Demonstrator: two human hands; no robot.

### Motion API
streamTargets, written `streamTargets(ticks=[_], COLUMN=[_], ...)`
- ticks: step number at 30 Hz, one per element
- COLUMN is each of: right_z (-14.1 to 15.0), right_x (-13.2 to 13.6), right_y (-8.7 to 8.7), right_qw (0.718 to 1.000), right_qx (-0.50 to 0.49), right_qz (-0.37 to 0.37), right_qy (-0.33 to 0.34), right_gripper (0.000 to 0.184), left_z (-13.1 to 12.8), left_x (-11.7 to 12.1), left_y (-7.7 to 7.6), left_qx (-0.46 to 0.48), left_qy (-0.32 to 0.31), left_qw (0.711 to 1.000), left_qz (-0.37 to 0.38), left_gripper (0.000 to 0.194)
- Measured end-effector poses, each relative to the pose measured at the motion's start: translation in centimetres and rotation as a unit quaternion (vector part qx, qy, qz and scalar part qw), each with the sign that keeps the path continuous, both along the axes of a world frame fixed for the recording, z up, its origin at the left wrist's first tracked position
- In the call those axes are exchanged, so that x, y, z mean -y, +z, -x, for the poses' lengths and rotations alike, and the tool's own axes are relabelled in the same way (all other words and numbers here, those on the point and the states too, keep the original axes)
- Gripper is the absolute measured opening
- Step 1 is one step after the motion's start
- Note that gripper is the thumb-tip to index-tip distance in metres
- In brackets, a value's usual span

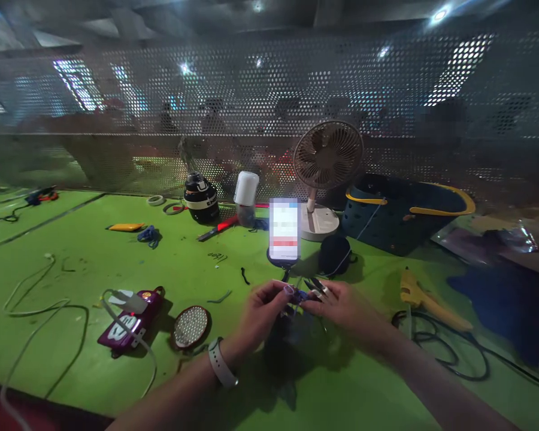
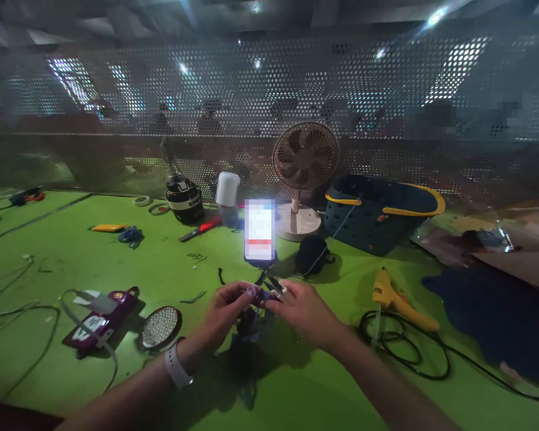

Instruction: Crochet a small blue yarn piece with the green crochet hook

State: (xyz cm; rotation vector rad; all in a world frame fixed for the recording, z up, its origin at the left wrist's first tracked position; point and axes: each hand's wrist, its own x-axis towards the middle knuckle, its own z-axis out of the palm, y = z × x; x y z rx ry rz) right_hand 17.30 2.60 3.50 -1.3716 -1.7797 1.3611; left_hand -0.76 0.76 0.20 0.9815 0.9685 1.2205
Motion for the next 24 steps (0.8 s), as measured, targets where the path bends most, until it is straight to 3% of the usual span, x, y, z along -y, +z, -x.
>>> streamTargets(ticks=[6, 15, 18, 24], right_z=[-0.6, -0.7, -0.6, -0.3], right_x=[-0.6, -0.8, -0.8, -0.6], right_y=[0.3, -0.4, -0.7, -0.9], right_qw=[0.999, 0.997, 0.996, 0.992], right_qx=[-0.031, -0.045, -0.051, -0.062], right_qz=[0.033, 0.061, 0.073, 0.107], right_qy=[-0.014, -0.003, 0.001, -0.009], right_gripper=[0.032, 0.035, 0.036, 0.035], left_z=[0.2, 0.5, 0.5, 0.6], left_x=[-0.1, -0.3, -0.4, -0.6], left_y=[0.0, 0.4, 0.3, -0.2], left_qx=[0.012, 0.236, 0.257, 0.265], left_qy=[0.04, -0.003, -0.018, 0.014], left_qw=[0.999, 0.97, 0.963, 0.96], left_qz=[-0.001, 0.066, 0.074, 0.084], left_gripper=[0.028, 0.024, 0.024, 0.022])
